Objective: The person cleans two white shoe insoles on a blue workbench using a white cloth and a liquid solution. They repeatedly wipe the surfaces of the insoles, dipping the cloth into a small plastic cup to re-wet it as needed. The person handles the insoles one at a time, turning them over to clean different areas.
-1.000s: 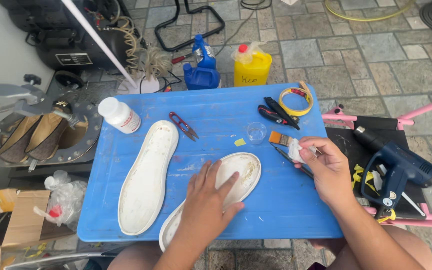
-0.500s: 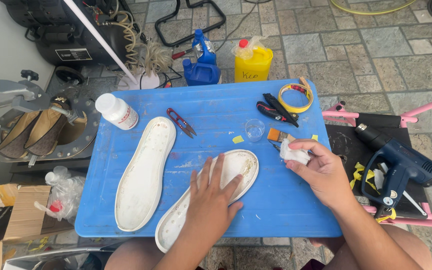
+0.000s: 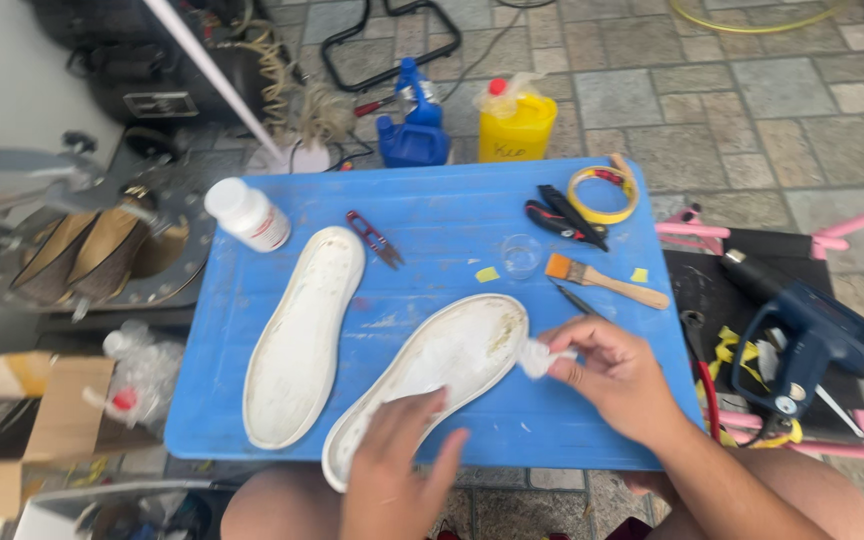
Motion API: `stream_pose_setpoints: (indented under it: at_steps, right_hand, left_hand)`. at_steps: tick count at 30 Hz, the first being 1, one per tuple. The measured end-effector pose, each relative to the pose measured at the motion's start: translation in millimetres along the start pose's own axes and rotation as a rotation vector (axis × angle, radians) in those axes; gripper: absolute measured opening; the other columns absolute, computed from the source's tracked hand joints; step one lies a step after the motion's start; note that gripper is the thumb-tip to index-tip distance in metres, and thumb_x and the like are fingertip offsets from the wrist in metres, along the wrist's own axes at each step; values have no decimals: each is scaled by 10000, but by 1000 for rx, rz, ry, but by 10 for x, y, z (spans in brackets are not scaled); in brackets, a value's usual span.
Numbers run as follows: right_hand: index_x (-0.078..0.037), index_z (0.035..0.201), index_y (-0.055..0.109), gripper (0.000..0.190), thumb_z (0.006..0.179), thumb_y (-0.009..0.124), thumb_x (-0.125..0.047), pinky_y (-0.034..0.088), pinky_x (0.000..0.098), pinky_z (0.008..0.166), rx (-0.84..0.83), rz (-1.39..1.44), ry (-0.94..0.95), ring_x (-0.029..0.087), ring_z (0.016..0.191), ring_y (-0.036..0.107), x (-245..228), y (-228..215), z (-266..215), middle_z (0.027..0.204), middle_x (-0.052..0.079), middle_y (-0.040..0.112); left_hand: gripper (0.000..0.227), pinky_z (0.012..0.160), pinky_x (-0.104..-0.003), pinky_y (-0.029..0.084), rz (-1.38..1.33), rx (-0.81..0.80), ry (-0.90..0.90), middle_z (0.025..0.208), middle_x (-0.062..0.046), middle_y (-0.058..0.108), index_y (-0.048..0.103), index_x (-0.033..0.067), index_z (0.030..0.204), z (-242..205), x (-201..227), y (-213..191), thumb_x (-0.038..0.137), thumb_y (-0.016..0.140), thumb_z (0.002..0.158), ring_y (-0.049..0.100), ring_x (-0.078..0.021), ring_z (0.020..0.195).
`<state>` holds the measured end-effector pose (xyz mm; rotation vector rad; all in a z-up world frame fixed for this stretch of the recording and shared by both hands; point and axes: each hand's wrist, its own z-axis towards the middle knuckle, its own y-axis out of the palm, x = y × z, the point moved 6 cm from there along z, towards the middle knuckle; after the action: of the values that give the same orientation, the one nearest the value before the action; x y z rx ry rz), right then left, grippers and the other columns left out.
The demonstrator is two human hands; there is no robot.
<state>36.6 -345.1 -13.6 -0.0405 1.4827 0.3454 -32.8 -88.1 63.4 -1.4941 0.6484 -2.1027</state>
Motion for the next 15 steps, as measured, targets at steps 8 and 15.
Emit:
stream_pose_setpoints:
  at_steps: [8, 15]
  right_hand:
    - [52, 1036, 690, 174, 874, 708, 112, 547, 333, 920, -180, 14, -42, 211, 1096, 656, 138, 530, -248, 1197, 161, 667]
    - [63, 1078, 688, 269, 823, 692, 149, 583, 394, 938, -195, 12, 44, 249, 1109, 685, 265, 622, -351, 1196, 205, 679]
  left_hand:
    - [259, 834, -398, 574, -212, 58, 30, 1074, -115, 759, 731, 48, 1106, 25, 220, -4, 136, 794, 871, 718, -322, 978]
    - [168, 842, -381, 583, -278, 65, -33, 1004, -90, 759, 726, 84, 1048, -137, 139, -44, 138, 765, 893, 732, -288, 938]
